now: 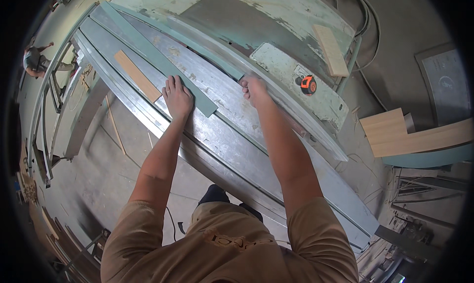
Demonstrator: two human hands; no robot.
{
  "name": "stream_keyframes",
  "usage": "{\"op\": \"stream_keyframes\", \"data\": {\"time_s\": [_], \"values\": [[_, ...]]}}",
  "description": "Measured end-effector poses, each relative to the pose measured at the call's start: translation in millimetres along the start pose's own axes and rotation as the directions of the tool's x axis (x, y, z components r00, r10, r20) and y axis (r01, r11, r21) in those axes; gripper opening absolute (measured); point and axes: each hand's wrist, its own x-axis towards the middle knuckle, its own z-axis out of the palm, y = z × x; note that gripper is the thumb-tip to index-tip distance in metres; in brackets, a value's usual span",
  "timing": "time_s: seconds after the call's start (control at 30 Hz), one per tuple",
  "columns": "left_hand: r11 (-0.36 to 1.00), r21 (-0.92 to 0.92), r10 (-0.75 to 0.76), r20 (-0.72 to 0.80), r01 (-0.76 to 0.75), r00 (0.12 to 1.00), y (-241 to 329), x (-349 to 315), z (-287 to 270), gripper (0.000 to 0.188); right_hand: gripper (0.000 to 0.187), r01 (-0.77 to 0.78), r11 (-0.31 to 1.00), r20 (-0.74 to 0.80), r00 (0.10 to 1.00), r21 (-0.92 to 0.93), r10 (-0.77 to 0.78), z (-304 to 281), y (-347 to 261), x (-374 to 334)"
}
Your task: Sanding the edge of a wooden board and positioning it on a sliding table saw in a furniture manufacturing facility.
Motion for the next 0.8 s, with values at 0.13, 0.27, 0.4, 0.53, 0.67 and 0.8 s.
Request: {"op": "stream_keyframes", "data": {"time_s": [0.13,0.27,0.4,0.53,0.67,0.8], "values": [[1.000,-0.012,0.009,-0.011,-0.009,1.000,8,1,4,0.055,0.013,-0.019,0.990,0.050,0.999,0.138,0.012,-3,-2,8],[1.000,-0.031,-0.003,-0.013,0.002,1.000,6,1,0,0.055,0.014,-0.021,0.981,0.098,0.995,0.192,0.002,3,-2,9],[1.000,-0.023,-0.014,0.001,0.014,1.000,3,1,-3,0.055,0.016,-0.027,0.962,0.030,0.999,0.271,0.020,13,-2,6],[1.000,-0.021,-0.014,-0.009,0.014,1.000,6,1,-3,0.055,0.020,-0.028,0.931,-0.116,0.990,0.365,0.075,24,-1,9],[0.999,-0.034,-0.003,-0.031,0.002,1.000,8,1,-3,0.054,0.025,0.052,0.936,-0.164,0.986,0.347,0.005,28,1,11],[0.998,-0.059,-0.013,-0.011,0.012,1.000,7,0,-8,0.055,0.022,0.116,0.916,-0.080,0.992,0.385,-0.092,32,-18,-4]]}}
